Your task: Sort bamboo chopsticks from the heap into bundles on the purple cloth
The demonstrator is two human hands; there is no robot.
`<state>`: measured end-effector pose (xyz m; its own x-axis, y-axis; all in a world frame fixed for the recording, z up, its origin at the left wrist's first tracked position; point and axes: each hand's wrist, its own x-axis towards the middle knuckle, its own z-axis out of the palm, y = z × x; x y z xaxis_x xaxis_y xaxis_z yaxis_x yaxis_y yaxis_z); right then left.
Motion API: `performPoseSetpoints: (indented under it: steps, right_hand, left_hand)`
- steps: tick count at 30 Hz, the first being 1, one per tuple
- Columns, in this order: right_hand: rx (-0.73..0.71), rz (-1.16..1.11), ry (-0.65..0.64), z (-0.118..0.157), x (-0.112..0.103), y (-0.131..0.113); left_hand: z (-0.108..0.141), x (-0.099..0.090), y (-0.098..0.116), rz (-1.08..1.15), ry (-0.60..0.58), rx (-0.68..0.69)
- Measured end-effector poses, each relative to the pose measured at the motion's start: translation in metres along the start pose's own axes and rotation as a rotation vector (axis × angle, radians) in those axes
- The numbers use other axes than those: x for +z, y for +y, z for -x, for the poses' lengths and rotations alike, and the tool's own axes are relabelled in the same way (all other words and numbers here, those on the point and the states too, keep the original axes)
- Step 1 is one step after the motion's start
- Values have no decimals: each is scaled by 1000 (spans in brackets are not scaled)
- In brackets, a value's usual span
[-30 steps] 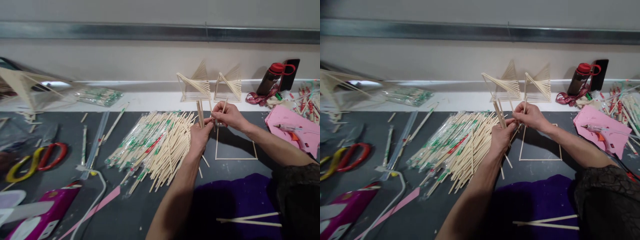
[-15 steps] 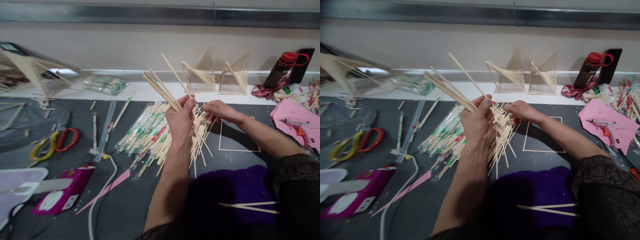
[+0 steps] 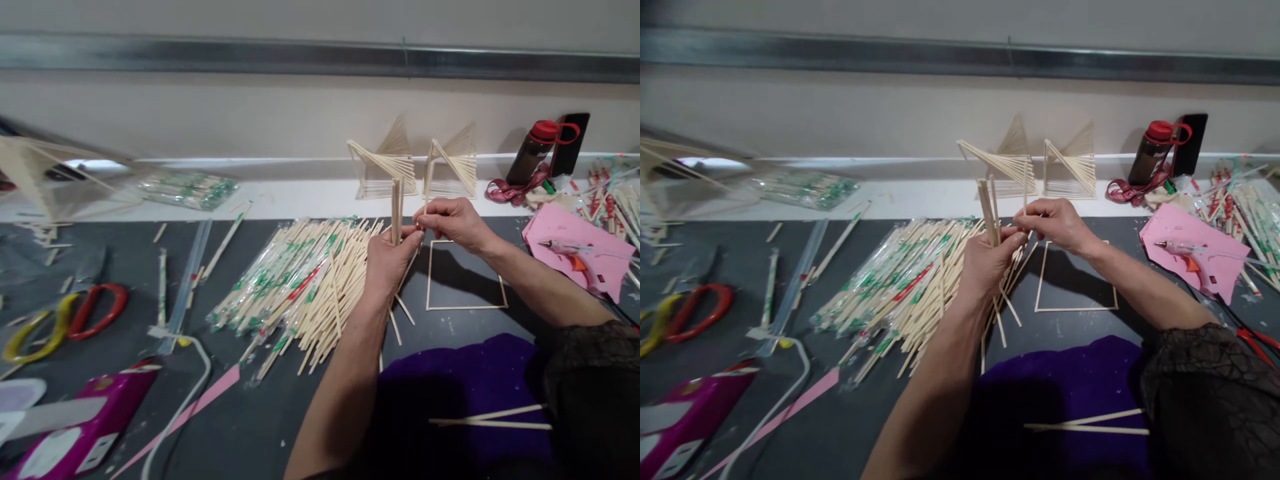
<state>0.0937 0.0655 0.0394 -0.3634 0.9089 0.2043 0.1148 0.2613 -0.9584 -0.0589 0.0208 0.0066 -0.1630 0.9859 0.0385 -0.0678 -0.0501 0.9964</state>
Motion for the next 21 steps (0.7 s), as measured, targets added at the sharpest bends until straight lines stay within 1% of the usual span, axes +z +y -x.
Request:
performPoseSetpoints:
  steps: [2, 4, 5, 7, 9, 13, 16, 21]
  right_hand:
    - [-13, 76, 115, -11, -14, 9]
    - [-42, 178, 287, -29, -31, 23]
    - [-33, 224, 373, -39, -39, 31]
    - [34, 314, 450, -58, -51, 49]
    - [93, 387, 466, -74, -57, 66]
    - [64, 525, 424, -93, -54, 89]
    - [66, 587, 409, -101, -47, 96]
    - [122, 645, 399, -109, -39, 103]
  left_hand:
    - [-1, 2, -1, 19, 66, -20]
    - [-3, 2, -2, 53, 108, -40]
    - [-4, 1, -2, 66, 117, -48]
    - [-5, 0, -2, 76, 125, -58]
    - [-6, 0, -2, 73, 130, -67]
    - [-6, -2, -4, 48, 134, -76]
    - [-6, -4, -6, -1, 137, -71]
    - [-6, -7, -8, -51, 129, -62]
